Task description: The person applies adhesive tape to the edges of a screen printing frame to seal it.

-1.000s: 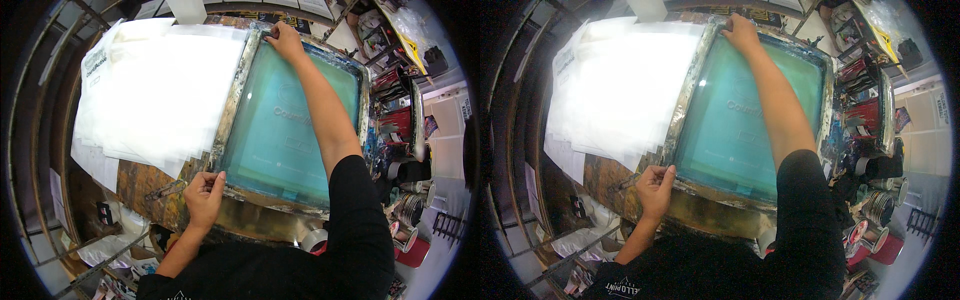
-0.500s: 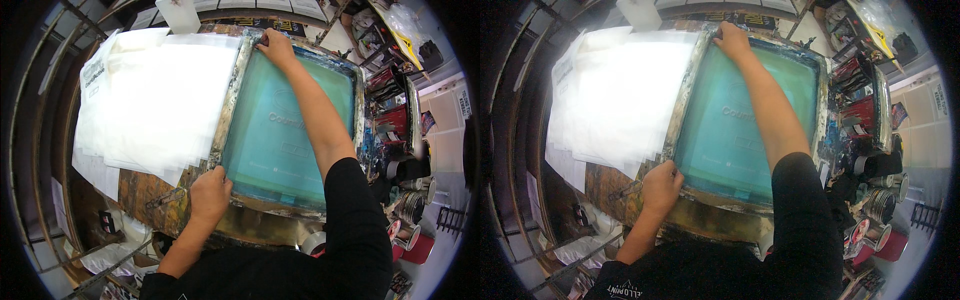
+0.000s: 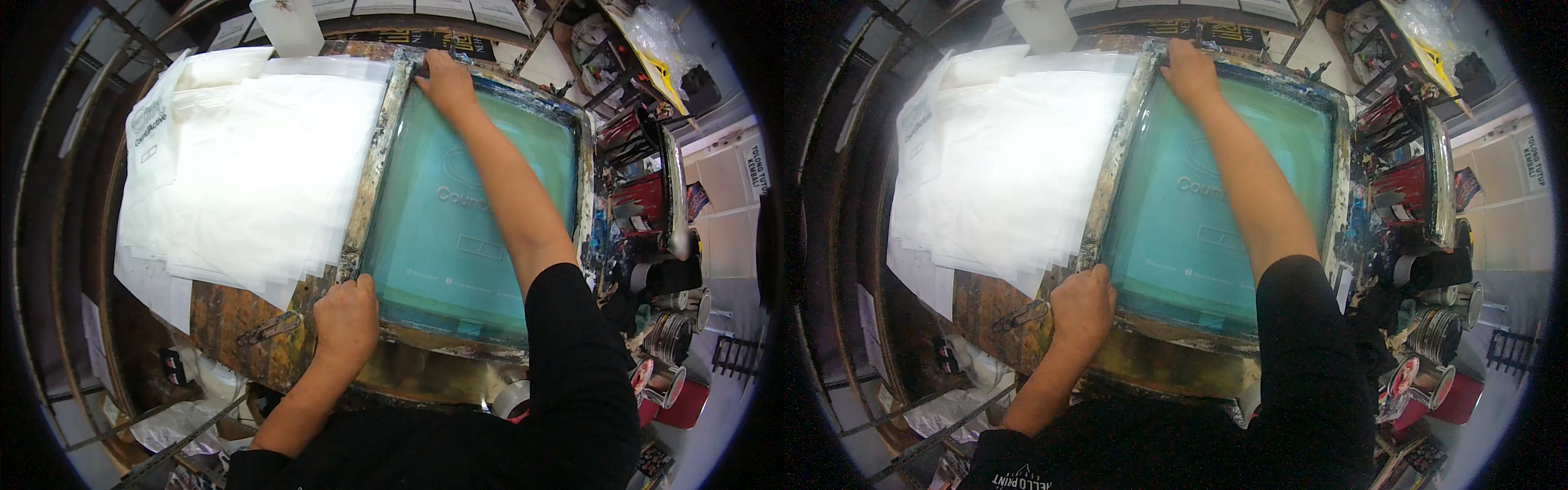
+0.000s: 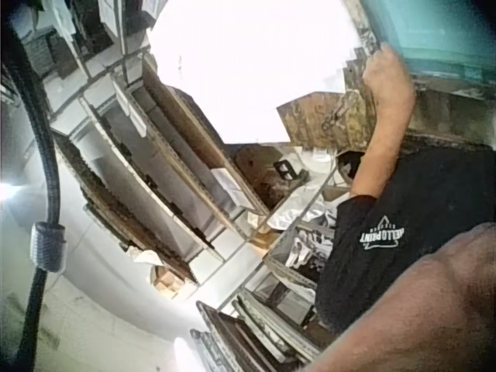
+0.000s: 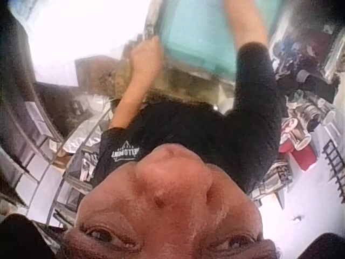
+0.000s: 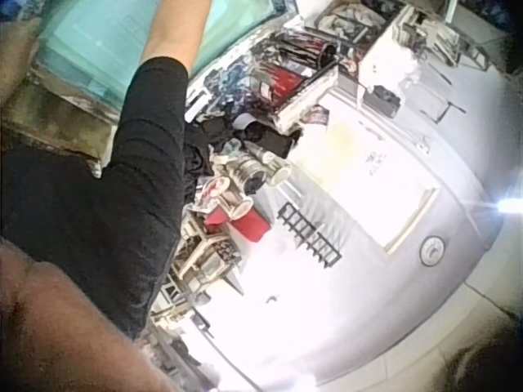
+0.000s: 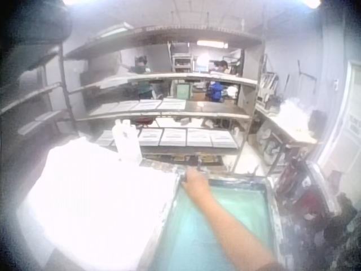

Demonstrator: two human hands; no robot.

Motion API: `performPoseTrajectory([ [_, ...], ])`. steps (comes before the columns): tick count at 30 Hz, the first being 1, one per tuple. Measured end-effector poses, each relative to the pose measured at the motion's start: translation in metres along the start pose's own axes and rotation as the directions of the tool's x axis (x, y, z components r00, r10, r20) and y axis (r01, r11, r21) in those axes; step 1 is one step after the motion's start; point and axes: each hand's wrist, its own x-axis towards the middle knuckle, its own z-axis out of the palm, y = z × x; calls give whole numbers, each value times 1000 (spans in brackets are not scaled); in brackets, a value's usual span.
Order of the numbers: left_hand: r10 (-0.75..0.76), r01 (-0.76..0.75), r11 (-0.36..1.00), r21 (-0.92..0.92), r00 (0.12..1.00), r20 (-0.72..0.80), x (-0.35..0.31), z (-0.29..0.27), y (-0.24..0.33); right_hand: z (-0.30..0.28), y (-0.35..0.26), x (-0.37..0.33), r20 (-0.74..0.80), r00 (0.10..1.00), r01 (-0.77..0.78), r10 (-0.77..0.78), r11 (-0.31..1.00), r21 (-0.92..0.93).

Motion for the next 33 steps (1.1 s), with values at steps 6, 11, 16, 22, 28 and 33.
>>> performPoseTrajectory([
  [6, -26, 26, 999, -46, 1000, -1, 0, 2, -1, -2, -14, -7, -243, 965, 27, -97, 960, -279],
  [11, -4, 3, 998, -65, 1000, -5, 1, 1, -1, -1, 0, 6, -160, 987, -33, -24, 938, -345],
  [16, 0, 0, 999, -39, 1000, 4, 0, 0, 0, -11, 4, 30, 13, 996, -78, 84, 963, -257],
  [22, 49, -48, 998, 34, 998, -28, -3, 2, -3, -5, -1, 27, -23, 981, -194, 193, 965, -177],
  [28, 11, -11, 1000, -2, 999, -37, -1, 7, -3, -18, 9, 41, -56, 925, -324, 376, 858, 399],
  [33, -18, 12, 993, -118, 998, -55, -3, 6, -6, -25, -24, 20, -197, 883, -281, 427, 815, 507],
])
